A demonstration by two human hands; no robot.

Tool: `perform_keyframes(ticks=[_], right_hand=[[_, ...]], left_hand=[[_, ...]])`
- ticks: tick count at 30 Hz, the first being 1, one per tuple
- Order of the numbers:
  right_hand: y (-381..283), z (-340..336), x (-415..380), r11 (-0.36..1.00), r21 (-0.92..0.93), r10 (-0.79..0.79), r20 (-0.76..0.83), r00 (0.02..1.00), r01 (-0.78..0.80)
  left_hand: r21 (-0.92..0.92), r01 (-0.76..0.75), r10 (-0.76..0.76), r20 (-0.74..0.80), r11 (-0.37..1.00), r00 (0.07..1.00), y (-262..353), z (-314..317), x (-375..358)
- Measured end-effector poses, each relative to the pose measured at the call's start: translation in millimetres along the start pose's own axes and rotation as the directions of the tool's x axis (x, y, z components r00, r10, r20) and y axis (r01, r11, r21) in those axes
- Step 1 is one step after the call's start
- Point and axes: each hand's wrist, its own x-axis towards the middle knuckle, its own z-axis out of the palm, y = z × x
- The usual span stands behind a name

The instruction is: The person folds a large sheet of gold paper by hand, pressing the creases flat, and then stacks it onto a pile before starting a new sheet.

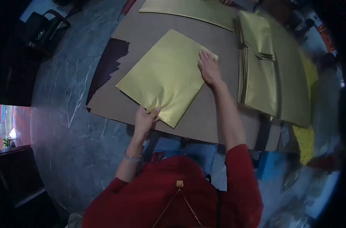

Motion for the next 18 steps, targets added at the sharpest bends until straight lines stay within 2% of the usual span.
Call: perform_keyframes(ticks=[2, 3, 5, 8, 11, 12, 13, 15, 17, 18], right_hand=[[9, -1, 8, 0.999, 0.005, 0.032, -0.017, 0.999, -0.032], [16, -1, 13, 0.997, 0.006, 0.072, -0.037, 0.997, -0.071], [34, 4, 23, 0.998, -0.003, 0.055, -0.031, 0.998, -0.055], [51, 7, 32, 0.989, -0.075, 0.127, -0.052, 0.991, -0.131], [59, 5, 37, 0.976, -0.119, 0.179, -0.053, 0.982, -0.184], [54, 3, 32, 0.979, -0.075, 0.18, -0.101, 0.979, -0.188], [46, -1, 26, 0.981, -0.076, 0.172, -0.108, 0.979, -0.18], [30, -8, 7, 0.99, -0.076, 0.091, -0.277, 0.957, -0.116], [0, -23, -36, 0.998, -0.047, -0.056, -0.272, 0.961, 0.045], [-16, -35, -61, 0.995, -0.003, -0.098, -0.187, 0.978, 0.099]], left_hand=[[-0.059, -0.026, 0.025, -0.011, 0.998, 1.0, 7, 6, -6], [-0.008, 0.0, 0.0, -0.017, 1.0, 1.0, 19, 10, -11], [-0.035, -0.019, 0.018, -0.025, 0.999, 1.0, 16, 10, -11], [-0.089, -0.03, 0.027, -0.033, 0.996, 0.999, 13, 7, -10], [-0.035, -0.034, 0.035, 0.017, 0.999, 0.999, 17, 9, -12], [-0.042, -0.043, 0.043, 0.013, 0.998, 0.999, 14, 9, -12], [-0.069, -0.048, 0.049, 0.015, 0.996, 0.999, 10, 8, -11], [-0.102, -0.061, 0.063, 0.018, 0.993, 0.998, 9, 9, -9], [-0.153, -0.013, 0.011, -0.011, 0.988, 1.0, 13, 14, -15], [-0.154, -0.004, 0.003, -0.005, 0.988, 1.0, 16, 15, -16]])
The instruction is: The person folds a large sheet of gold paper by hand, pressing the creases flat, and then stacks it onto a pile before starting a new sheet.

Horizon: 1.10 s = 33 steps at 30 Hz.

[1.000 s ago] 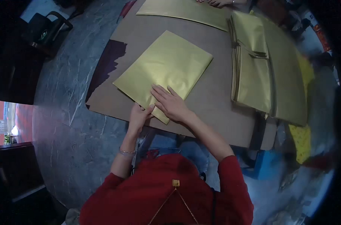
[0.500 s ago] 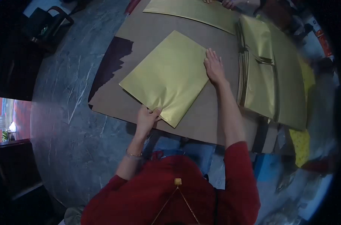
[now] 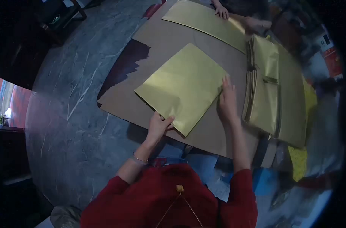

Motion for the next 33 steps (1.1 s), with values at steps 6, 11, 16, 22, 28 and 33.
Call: perform_keyframes(ticks=[6, 11, 16, 22, 28, 33], right_hand=[[-37, -30, -75, 0.988, 0.104, -0.136, 0.263, 0.955, 0.113], [-16, -14, -78, 0.971, -0.065, -0.2, 0.306, 0.931, 0.23], [1, -22, -86, 0.985, 0.05, -0.17, 0.387, 0.906, 0.163], [5, -32, -81, 0.959, -0.009, -0.255, 0.42, 0.871, 0.285], [12, -35, -70, 0.977, 0.02, -0.204, 0.406, 0.891, 0.214], [18, -29, -70, 0.957, -0.018, -0.249, 0.454, 0.856, 0.288]], left_hand=[[-0.049, 0.077, -0.07, 0.128, 0.996, 0.989, 6, 21, -22], [0.011, 0.174, -0.171, 0.243, 0.985, 0.955, -25, 21, -47], [0.577, -0.246, -0.398, 0.758, 0.779, 0.517, 45, -22, -55], [0.528, -0.849, 0.192, 0.836, -0.021, 0.515, 76, 18, 55], [0.311, -0.9, 0.009, 0.946, -0.306, 0.324, 39, 40, 154], [0.316, -0.894, -0.05, 0.936, -0.318, 0.349, 39, 39, 148]])
